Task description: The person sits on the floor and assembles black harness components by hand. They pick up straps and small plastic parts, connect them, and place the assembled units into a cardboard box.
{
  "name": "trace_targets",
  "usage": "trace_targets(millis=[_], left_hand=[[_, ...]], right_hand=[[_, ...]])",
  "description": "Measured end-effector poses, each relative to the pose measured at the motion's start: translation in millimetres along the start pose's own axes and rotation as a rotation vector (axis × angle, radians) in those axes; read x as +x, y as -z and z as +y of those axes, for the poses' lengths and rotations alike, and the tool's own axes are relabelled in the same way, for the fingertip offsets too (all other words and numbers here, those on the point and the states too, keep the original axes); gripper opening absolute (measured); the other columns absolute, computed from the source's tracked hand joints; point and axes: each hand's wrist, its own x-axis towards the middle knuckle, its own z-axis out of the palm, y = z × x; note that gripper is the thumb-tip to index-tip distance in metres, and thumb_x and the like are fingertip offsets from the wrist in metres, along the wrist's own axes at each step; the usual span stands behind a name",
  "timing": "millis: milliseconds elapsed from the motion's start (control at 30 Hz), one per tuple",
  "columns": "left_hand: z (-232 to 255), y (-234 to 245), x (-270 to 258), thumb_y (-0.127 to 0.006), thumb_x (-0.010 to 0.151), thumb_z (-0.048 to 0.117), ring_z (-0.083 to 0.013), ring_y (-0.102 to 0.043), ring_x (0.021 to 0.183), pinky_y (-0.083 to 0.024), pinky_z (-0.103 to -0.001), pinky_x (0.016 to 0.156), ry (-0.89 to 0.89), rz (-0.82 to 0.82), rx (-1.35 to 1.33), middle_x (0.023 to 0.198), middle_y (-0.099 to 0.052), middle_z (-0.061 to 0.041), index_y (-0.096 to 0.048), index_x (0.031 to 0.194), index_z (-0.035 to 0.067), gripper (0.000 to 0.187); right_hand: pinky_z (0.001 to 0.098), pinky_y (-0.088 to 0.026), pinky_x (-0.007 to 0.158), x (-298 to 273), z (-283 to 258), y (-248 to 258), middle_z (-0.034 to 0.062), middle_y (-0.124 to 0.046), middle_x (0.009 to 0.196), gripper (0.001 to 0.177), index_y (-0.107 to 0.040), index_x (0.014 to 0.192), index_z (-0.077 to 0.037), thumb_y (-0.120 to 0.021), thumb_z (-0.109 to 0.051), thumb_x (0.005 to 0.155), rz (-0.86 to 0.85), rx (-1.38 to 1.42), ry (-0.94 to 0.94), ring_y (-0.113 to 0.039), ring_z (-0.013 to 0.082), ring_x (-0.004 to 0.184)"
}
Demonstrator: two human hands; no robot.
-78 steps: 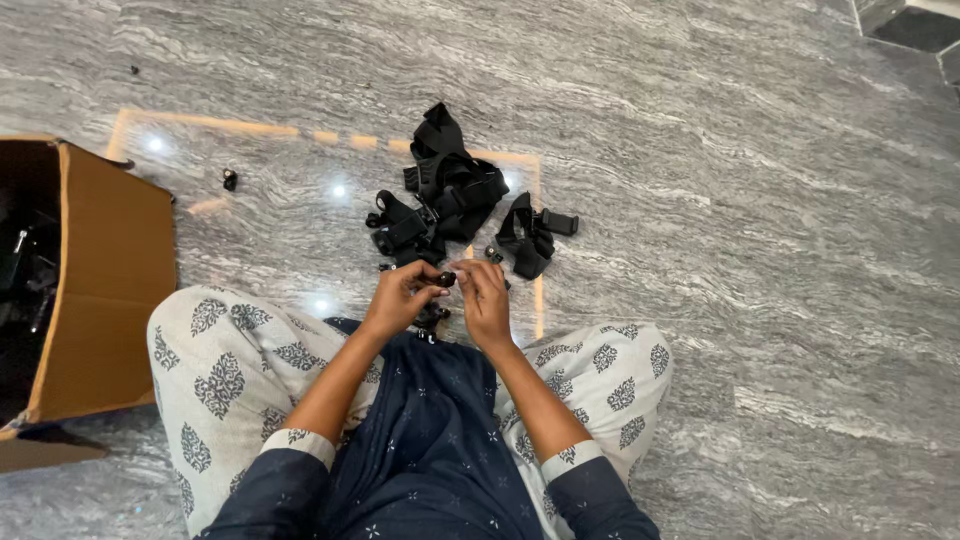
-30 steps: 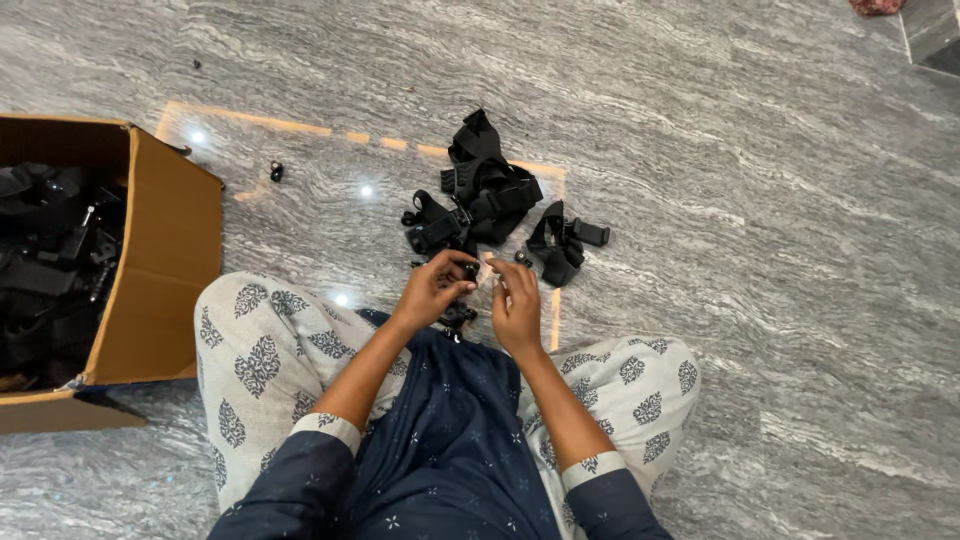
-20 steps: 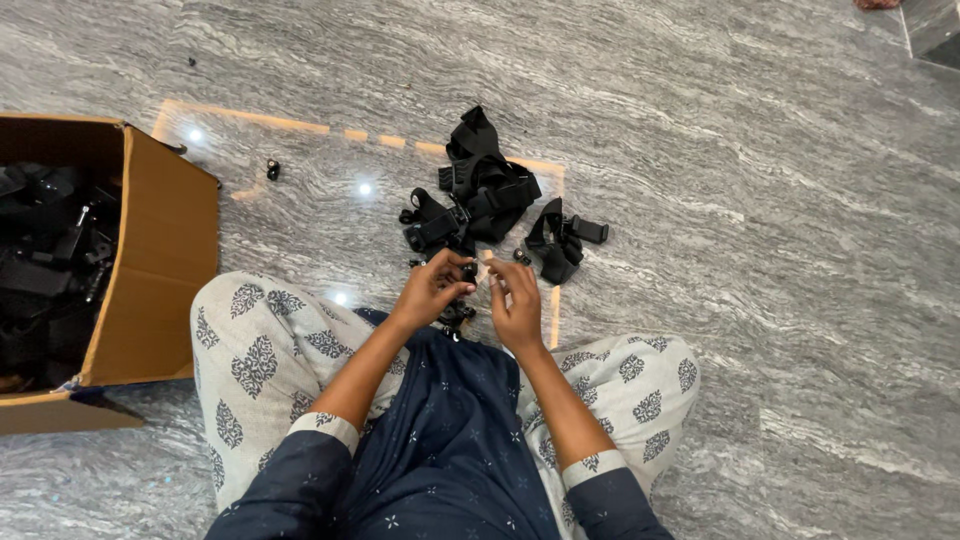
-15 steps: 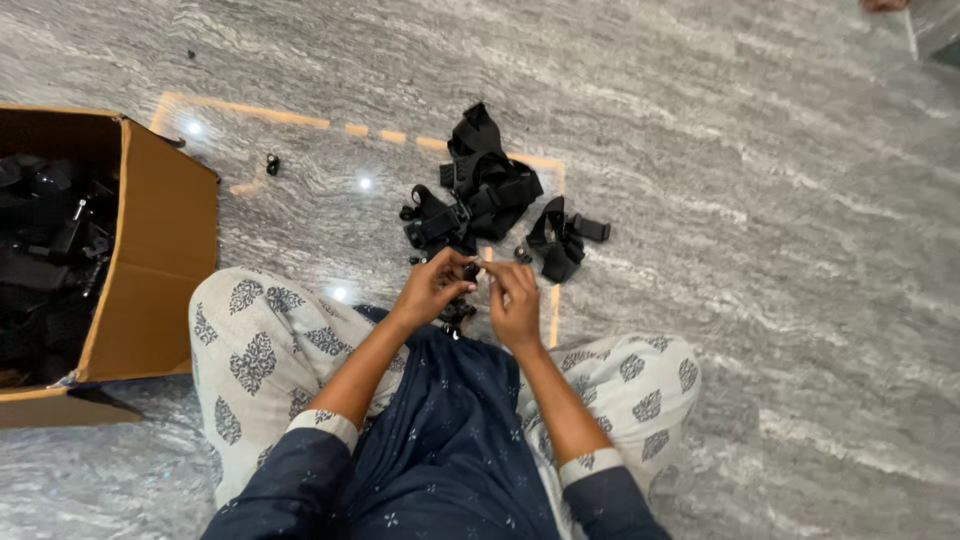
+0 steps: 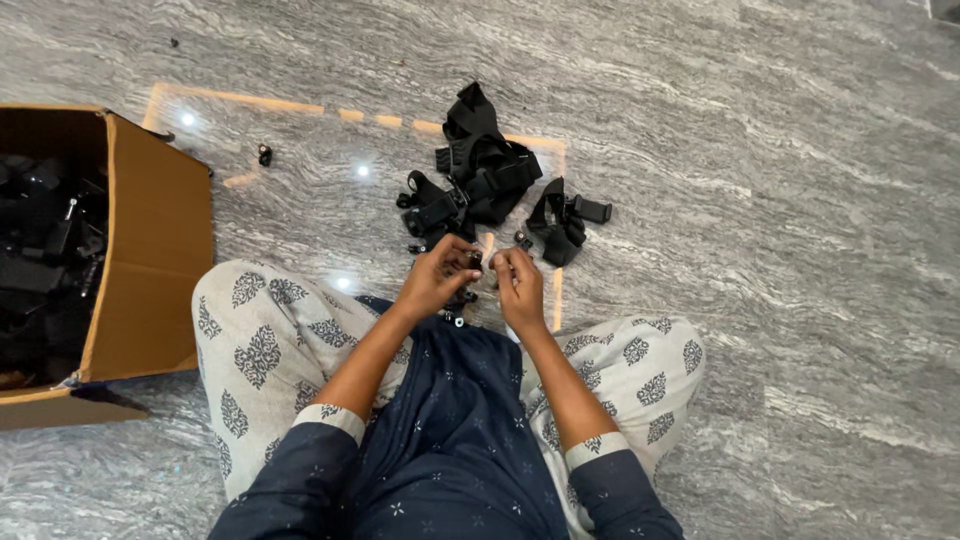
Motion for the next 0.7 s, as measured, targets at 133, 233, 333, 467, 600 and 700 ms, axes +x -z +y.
trace_targets(millis=[133, 233, 333, 467, 600, 700], left_hand=[[2.1, 4.5, -0.7, -0.076, 0.09, 0.004, -0.0083, -0.071, 0.084, -0.056, -0.026, 0.073, -0.047, -0.023, -0.067, 0.09, -0.074, -0.004, -0.058, 0.118, 0.004, 0.034], [1.9, 3.5, -2.0, -0.078, 0.089, 0.004, -0.0101, -0.07, 0.08, -0.057, -0.027, 0.072, -0.072, -0.035, 0.035, 0.086, -0.073, -0.006, -0.06, 0.118, 0.005, 0.034], [3.4, 1.4, -3.3, -0.079, 0.088, 0.005, -0.0116, -0.07, 0.081, -0.057, -0.027, 0.073, -0.113, -0.047, 0.058, 0.085, -0.072, -0.007, -0.061, 0.117, 0.005, 0.034], [8.4, 6.0, -0.9, -0.08, 0.088, 0.01, -0.0107, -0.071, 0.078, -0.058, -0.028, 0.07, -0.027, -0.028, 0.024, 0.085, -0.074, -0.005, -0.059, 0.116, 0.006, 0.035], [10.4, 6.9, -3.4, -0.08, 0.089, 0.014, -0.0108, -0.071, 0.079, -0.057, -0.028, 0.069, -0.027, -0.028, 0.059, 0.085, -0.074, -0.005, -0.06, 0.115, 0.006, 0.034], [10.1, 6.6, -4.5, -0.078, 0.09, 0.017, -0.01, -0.072, 0.076, -0.055, -0.027, 0.065, 0.039, -0.058, 0.067, 0.083, -0.074, -0.005, -0.059, 0.115, 0.007, 0.032]], right_hand=[[0.0301, -0.05, 0.07, 0.3, -11.3, 0.3, 0.0094, -0.065, 0.1, 0.021, -0.065, 0.109, 0.001, -0.066, -0.014, 0.094, -0.036, 0.132, 0.092, -0.065, 0.0199, 0.091], [0.0301, -0.05, 0.075, -2.5, -10.0, -2.3, 0.0094, -0.064, 0.102, 0.018, -0.064, 0.11, 0.0, -0.061, -0.015, 0.1, -0.054, 0.102, 0.133, -0.064, 0.0191, 0.093], [0.0307, -0.051, 0.082, -2.4, -1.7, -4.2, 0.0084, -0.064, 0.101, 0.016, -0.064, 0.107, -0.002, -0.057, -0.016, 0.111, -0.051, 0.029, 0.13, -0.063, 0.0178, 0.093], [0.028, -0.052, 0.078, 0.3, -1.9, 0.0, 0.0062, -0.067, 0.099, 0.014, -0.066, 0.102, -0.003, -0.061, -0.015, 0.107, 0.027, 0.084, 0.003, -0.067, 0.0158, 0.091], [0.027, -0.052, 0.071, 0.0, -18.5, 3.1, 0.0077, -0.066, 0.104, 0.02, -0.067, 0.108, -0.002, -0.073, -0.008, 0.09, -0.055, 0.066, 0.139, -0.064, 0.0168, 0.092], [0.0265, -0.052, 0.073, -1.4, -26.7, 0.2, 0.0066, -0.067, 0.105, 0.016, -0.068, 0.108, -0.003, -0.072, -0.005, 0.093, -0.102, 0.06, 0.135, -0.065, 0.0166, 0.095]])
